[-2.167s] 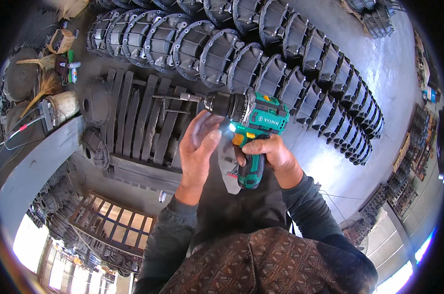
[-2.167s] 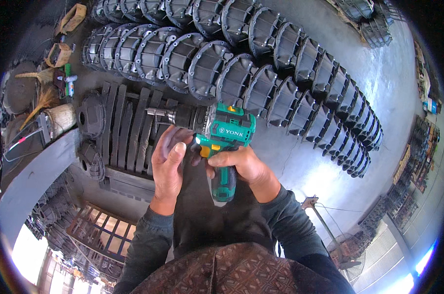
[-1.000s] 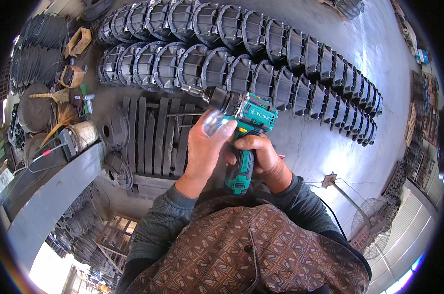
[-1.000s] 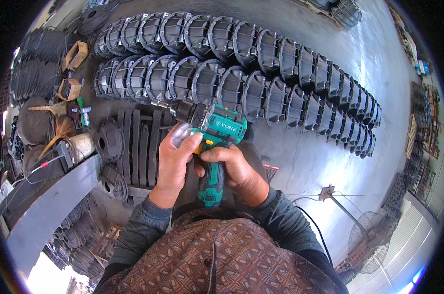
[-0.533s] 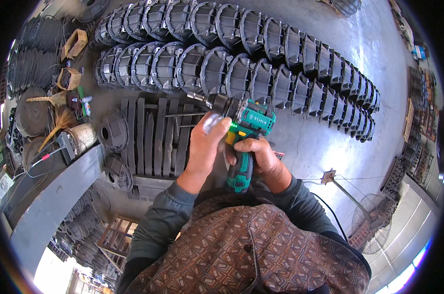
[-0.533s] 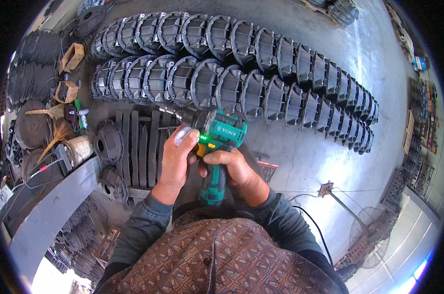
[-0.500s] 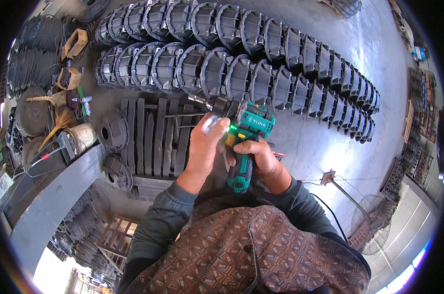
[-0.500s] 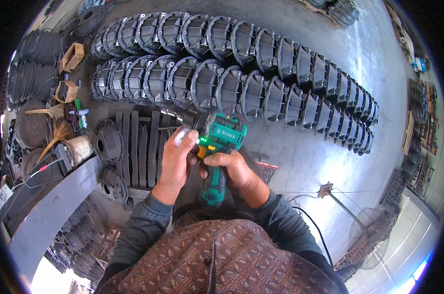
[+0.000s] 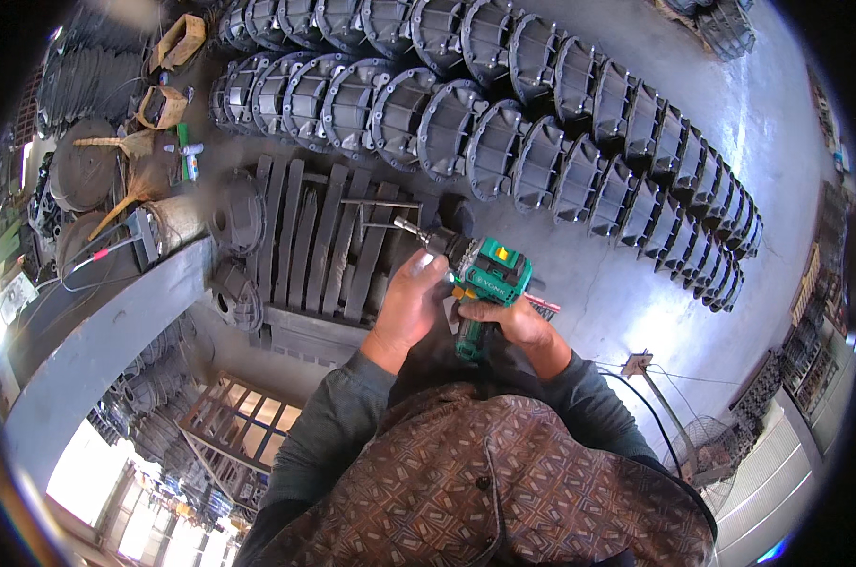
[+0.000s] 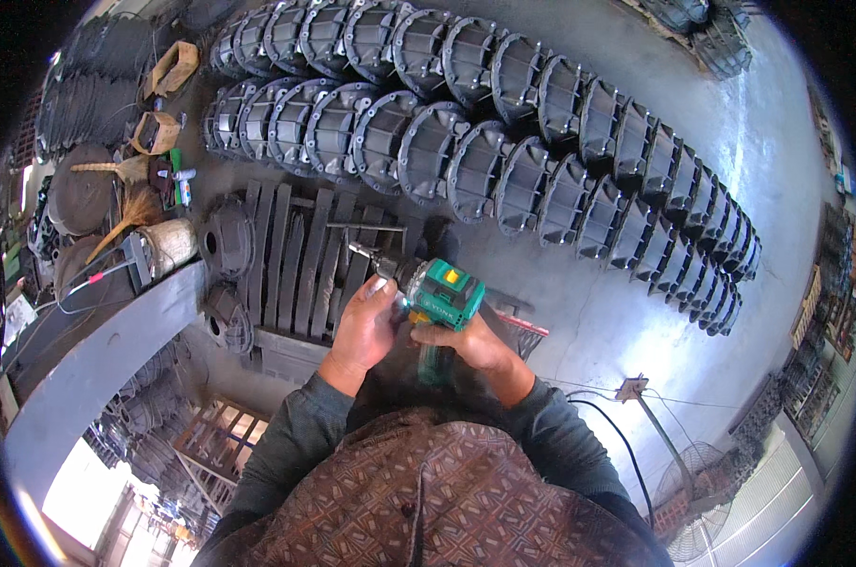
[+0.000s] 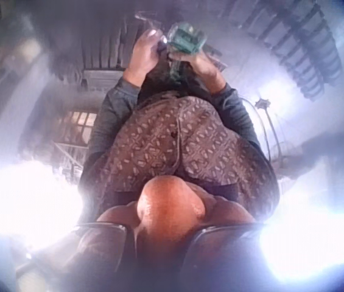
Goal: The person uses a cordless drill to fasten bolts onto stacked metal parts in a workshop. The person moves between stacks, positions the drill, and tightens fasteners on multiple units.
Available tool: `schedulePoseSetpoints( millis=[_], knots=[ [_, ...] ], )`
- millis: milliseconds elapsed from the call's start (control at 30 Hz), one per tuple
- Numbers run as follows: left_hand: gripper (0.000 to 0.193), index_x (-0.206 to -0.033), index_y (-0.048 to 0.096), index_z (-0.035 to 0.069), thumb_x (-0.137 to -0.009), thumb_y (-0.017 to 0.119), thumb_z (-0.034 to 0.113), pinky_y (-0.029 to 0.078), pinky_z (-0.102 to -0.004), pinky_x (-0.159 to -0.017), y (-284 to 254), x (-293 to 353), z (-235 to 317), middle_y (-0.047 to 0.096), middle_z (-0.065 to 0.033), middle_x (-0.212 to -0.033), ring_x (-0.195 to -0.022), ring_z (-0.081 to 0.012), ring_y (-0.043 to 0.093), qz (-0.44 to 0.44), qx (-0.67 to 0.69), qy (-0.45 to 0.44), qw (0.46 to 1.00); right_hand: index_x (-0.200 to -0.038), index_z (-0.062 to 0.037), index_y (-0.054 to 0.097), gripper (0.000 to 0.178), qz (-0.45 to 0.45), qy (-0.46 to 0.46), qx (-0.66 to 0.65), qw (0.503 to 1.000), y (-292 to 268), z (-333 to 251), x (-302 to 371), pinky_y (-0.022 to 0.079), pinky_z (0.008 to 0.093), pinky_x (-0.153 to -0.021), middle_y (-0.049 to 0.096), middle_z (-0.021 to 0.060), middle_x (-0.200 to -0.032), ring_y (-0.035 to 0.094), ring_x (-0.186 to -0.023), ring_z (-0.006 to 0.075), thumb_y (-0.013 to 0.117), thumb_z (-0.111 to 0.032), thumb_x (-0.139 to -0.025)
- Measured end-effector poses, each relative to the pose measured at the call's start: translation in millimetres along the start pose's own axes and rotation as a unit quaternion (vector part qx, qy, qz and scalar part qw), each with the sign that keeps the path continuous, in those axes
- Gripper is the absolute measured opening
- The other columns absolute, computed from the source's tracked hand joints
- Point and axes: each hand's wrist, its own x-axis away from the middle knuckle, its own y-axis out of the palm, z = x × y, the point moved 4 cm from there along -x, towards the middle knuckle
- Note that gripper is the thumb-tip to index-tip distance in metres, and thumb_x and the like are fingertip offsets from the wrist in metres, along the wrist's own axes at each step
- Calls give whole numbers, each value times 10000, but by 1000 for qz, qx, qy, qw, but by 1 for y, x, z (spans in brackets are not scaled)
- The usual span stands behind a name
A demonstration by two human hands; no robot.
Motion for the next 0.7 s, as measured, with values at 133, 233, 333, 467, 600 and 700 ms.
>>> schedulePoseSetpoints(
  millis=[133,233,333,467,600,700],
  knots=[
    [408,-1376,604,7,-1049,680,239,493,-372,-1030,-18,-7,-8,692,-57,-1251,-1148,-172,645,32,-38,23,999,-1141,-18,692,247,31,-9,-1,999,-7,12,-17,566,344,-733,721,58,-991,698,-851,177,759,-1,-903],
    [469,-1397,608,-23,-1043,702,269,479,-367,-1088,-46,-16,-1,711,-115,-1288,-1212,-181,648,52,-205,63,975,-1149,-7,678,238,65,-77,33,994,-25,25,-42,565,345,-732,722,81,-992,696,-812,196,709,14,-914],
    [402,-1360,626,-47,-1046,686,196,535,-335,-1030,-103,-18,19,720,-142,-1278,-1170,-193,681,170,-432,88,882,-1130,-4,671,258,137,-136,161,968,-66,48,-79,558,347,-718,719,90,-978,695,-789,204,697,-30,-875],
    [381,-1284,664,-34,-992,740,197,565,-368,-963,-201,-18,61,752,-179,-1207,-1117,-252,724,289,-582,100,754,-1012,-1,696,164,222,-129,271,928,-124,95,-146,555,348,-660,716,88,-866,702,-705,202,712,-71,-864],
    [392,-1248,683,5,-946,740,248,480,-493,-1040,-282,-24,85,721,-167,-1214,-1190,-372,641,221,-820,38,527,-924,-2,704,119,298,-29,103,949,-161,138,-216,558,355,-631,718,85,-803,709,-645,205,741,-81,-844],
    [394,-1254,681,28,-947,731,270,448,-492,-1064,-332,-53,95,703,-144,-1240,-1234,-342,610,116,-890,19,441,-869,-2,712,143,372,2,21,928,-178,168,-260,552,357,-608,718,70,-772,731,-636,199,779,-115,-814]
  ],
)
